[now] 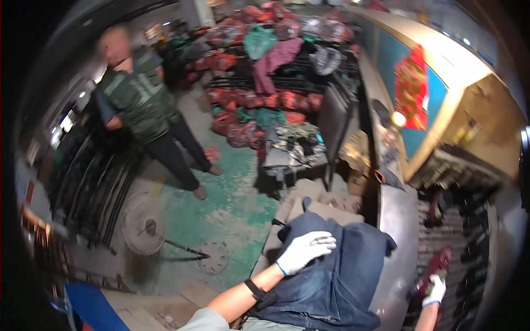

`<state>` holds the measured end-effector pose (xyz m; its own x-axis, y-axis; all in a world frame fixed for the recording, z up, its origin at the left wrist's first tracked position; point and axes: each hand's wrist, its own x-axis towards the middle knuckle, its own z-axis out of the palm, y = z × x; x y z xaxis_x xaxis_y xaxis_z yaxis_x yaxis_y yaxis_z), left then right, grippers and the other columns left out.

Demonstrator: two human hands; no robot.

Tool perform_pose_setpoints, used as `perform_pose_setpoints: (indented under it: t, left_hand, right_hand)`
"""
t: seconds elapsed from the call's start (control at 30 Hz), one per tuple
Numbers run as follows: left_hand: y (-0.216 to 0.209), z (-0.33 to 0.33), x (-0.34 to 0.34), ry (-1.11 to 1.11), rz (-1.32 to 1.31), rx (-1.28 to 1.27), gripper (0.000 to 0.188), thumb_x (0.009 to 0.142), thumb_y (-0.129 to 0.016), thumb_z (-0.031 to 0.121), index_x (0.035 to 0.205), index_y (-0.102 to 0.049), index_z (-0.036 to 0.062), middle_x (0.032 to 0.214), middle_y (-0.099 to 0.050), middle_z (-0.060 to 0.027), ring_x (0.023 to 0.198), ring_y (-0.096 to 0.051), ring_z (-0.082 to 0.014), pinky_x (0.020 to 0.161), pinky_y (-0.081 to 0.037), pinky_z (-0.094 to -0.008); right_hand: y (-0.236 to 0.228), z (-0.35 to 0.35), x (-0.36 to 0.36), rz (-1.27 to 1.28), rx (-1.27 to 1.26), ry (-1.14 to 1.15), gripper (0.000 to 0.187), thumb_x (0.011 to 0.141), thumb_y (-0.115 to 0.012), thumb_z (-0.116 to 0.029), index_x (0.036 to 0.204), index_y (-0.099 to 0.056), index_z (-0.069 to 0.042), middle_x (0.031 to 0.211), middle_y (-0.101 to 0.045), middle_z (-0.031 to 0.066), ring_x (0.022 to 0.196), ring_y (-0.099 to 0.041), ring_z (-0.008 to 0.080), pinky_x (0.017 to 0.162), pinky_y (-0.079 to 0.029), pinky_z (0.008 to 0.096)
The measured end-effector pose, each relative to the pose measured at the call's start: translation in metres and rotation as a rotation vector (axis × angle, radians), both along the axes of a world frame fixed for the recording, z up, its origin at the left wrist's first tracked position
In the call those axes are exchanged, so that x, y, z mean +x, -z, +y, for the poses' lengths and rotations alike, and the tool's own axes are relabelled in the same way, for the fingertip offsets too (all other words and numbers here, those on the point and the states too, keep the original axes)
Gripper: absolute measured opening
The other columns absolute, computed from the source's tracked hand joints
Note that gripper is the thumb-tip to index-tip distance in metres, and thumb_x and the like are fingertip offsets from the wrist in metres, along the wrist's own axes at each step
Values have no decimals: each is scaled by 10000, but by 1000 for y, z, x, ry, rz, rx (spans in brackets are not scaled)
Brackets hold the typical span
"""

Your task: The person repeatedly wipes a maroon shoe with a dark cloth, rotating the shoe to cover different surfaces. The shoe is handled one at a time and placed back on a nearby rack after each wipe cycle.

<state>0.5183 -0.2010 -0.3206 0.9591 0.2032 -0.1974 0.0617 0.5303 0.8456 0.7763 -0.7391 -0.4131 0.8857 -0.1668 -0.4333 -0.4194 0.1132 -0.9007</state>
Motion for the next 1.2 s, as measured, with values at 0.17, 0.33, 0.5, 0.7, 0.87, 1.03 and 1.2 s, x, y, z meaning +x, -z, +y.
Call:
perform_pose_setpoints:
  t: [0.17,0.33,0.5,0.7,0.87,1.03,1.2]
  left_hand:
    - [17,1,3,26,-117,-6,484,1132,-633,77,1571,-516,-92,1529,-666,-225,1402,-681,-292,1172,-573,-410]
    - [14,-6,5,4,-36,56,293,1132,-679,130,1359,-735,-46,1304,-777,-156,1217,-748,-227,1069,-616,-372]
    - [6,-8,18,72,-90,261,330,1186,-593,229,1247,-792,-27,1139,-814,-119,1034,-774,-185,969,-633,-343]
    - [46,-11,8,157,-78,15,809,1050,-679,592,1622,-521,42,1732,-404,-200,1625,-287,-391,1300,-141,-677]
    - [-13,-11,15,-40,82,76,376,1175,-583,301,1307,-748,-11,1245,-746,-135,1122,-689,-216,1018,-544,-394]
    - [37,-8,14,-57,-82,-10,328,1187,-592,230,1269,-785,-23,1162,-815,-125,1032,-769,-185,981,-616,-334]
    - [-12,-16,24,10,53,273,301,1171,-622,206,1295,-777,-20,1163,-811,-120,1055,-763,-180,996,-610,-330]
  right_hand:
    - [74,-118,17,-329,-1490,-329,396,1053,-763,-385,969,-859,-10,932,-839,142,878,-805,318,787,-648,431]
    - [20,4,-9,-628,-1794,-79,484,1074,-694,-487,1135,-786,-15,1008,-766,211,843,-734,408,747,-600,492]
    - [-26,77,52,-1058,-1375,23,871,990,-809,-532,1538,-569,102,1345,-693,341,1196,-671,522,1038,-554,594]
    - [-34,151,183,-780,-1512,-116,983,930,-796,-671,1619,-552,-14,1432,-648,388,1280,-638,565,1140,-503,639]
    - [11,120,293,-788,-1381,-329,771,926,-788,-640,1462,-714,-91,1240,-780,305,1047,-759,510,932,-621,590]
    - [26,146,276,-1088,-1364,-141,604,959,-771,-563,1233,-780,-25,980,-811,240,828,-768,448,771,-626,528]
    - [1,131,207,-995,-1058,20,405,1041,-763,-382,1127,-783,14,809,-770,158,670,-716,328,614,-581,442]
